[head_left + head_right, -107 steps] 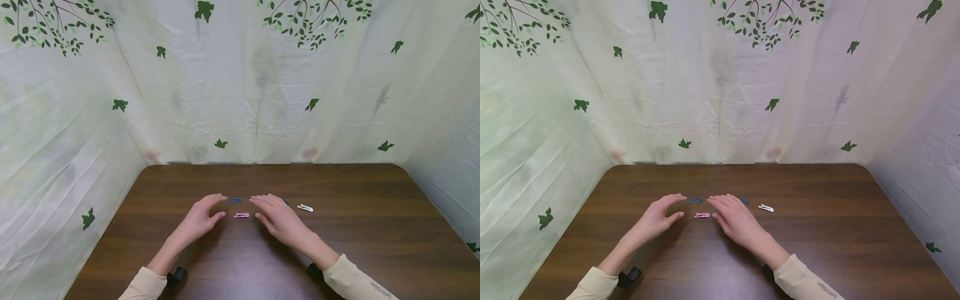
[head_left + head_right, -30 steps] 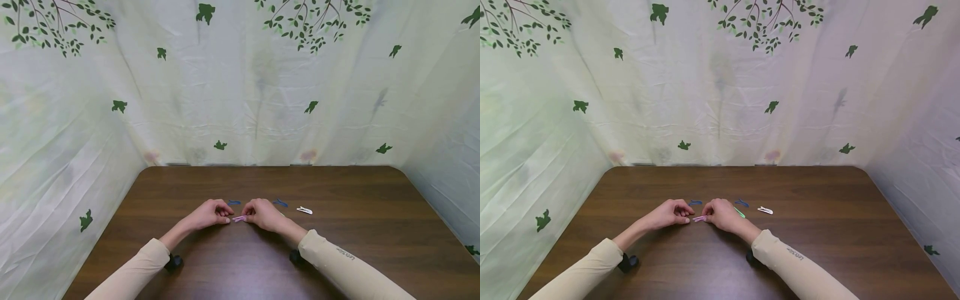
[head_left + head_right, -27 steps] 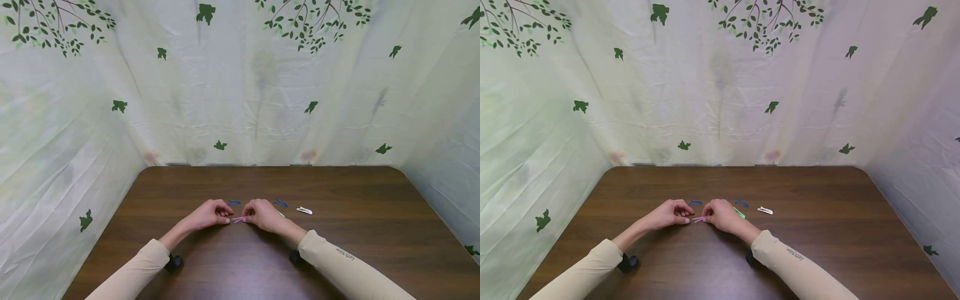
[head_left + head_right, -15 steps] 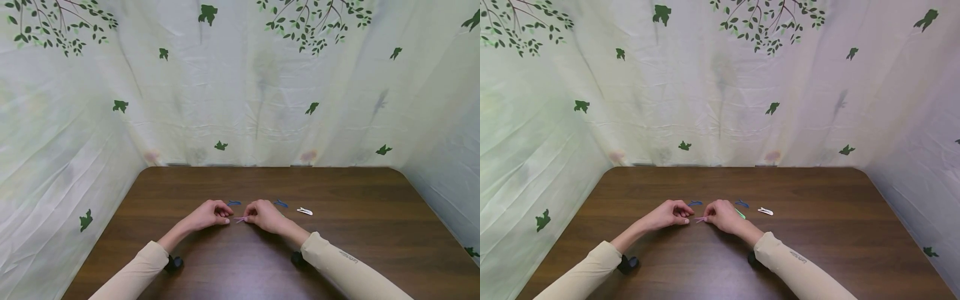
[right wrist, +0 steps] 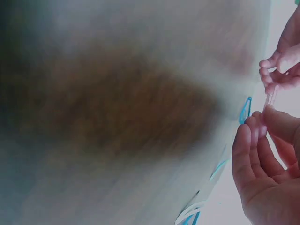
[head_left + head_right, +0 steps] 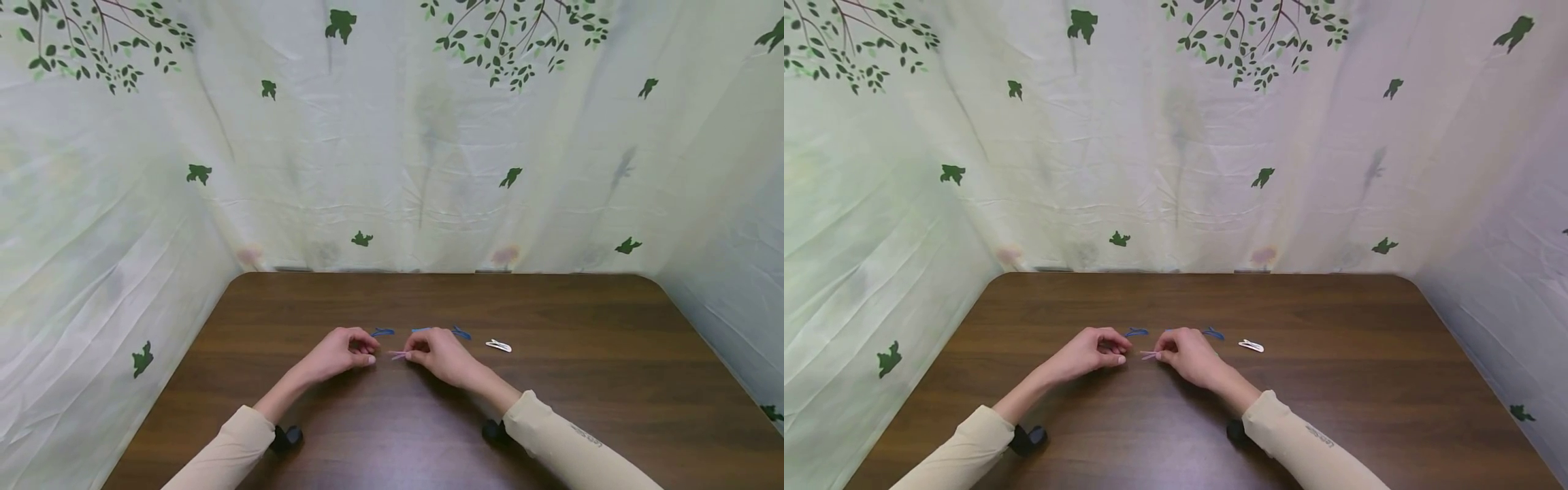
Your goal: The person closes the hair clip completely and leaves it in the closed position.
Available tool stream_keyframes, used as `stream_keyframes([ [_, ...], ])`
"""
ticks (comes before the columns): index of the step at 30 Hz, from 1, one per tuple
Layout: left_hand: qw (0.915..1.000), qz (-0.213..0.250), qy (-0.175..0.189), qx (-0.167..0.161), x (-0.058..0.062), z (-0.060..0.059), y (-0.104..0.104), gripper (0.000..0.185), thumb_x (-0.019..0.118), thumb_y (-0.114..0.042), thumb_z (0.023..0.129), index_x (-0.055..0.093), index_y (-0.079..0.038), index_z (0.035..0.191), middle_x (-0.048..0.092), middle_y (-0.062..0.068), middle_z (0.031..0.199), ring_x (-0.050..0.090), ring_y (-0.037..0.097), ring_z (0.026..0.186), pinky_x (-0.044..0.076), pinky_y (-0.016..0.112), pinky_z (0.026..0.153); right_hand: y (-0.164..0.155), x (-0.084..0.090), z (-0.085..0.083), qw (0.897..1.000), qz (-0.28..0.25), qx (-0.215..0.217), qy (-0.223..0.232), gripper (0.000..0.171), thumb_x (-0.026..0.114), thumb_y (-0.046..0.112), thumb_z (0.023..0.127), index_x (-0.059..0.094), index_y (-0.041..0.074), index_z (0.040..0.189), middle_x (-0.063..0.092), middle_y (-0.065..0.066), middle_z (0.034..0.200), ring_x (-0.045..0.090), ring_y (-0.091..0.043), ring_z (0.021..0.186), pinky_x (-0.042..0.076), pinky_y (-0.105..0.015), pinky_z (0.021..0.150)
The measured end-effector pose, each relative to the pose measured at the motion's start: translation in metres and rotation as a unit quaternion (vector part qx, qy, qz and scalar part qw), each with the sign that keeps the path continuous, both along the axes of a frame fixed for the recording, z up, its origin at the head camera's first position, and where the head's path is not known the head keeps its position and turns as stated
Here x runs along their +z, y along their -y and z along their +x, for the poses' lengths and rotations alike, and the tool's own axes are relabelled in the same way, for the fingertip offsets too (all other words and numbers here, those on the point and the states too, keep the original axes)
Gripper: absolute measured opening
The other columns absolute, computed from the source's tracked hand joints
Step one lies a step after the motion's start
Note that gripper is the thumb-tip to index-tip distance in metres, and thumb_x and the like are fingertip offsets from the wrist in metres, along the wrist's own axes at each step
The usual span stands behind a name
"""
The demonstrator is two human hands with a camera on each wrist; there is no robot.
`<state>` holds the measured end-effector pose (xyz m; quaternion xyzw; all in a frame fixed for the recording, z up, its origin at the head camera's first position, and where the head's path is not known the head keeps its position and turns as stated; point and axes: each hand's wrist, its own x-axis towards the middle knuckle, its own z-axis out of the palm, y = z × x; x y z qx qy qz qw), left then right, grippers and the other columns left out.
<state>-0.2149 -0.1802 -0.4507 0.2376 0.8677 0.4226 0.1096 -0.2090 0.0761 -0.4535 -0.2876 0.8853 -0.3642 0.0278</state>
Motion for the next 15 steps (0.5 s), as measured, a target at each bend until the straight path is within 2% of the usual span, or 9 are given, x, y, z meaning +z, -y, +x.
stream_keyframes([
  [8,0.9996,0.022,-0.016,0.01,0.002,0.005,-0.001,0.021,0.077,-0.012,0.086,0.072,-0.005,0.105,0.066,0.001,0.092,0.062,0.016,0.084,0.053,0.027,0.078,-0.003,0.005,0.011,0.998,-0.054,-0.017,0.017,0.004,0.069,0.015,0.093,0.074,0.015,0.093,0.069,0.009,0.087,0.06,-0.006,0.081,0.049,-0.029,0.075],
  [15,0.9982,0.053,-0.017,0.025,0.005,0.013,-0.007,0.023,0.075,-0.008,0.087,0.071,-0.001,0.108,0.068,0.011,0.099,0.064,0.019,0.087,0.053,0.029,0.079,-0.005,0.007,0.023,0.991,-0.115,-0.066,0.01,0.007,0.072,0.013,0.09,0.074,0.019,0.094,0.068,0.011,0.09,0.062,-0.007,0.081,0.052,-0.028,0.074],
])
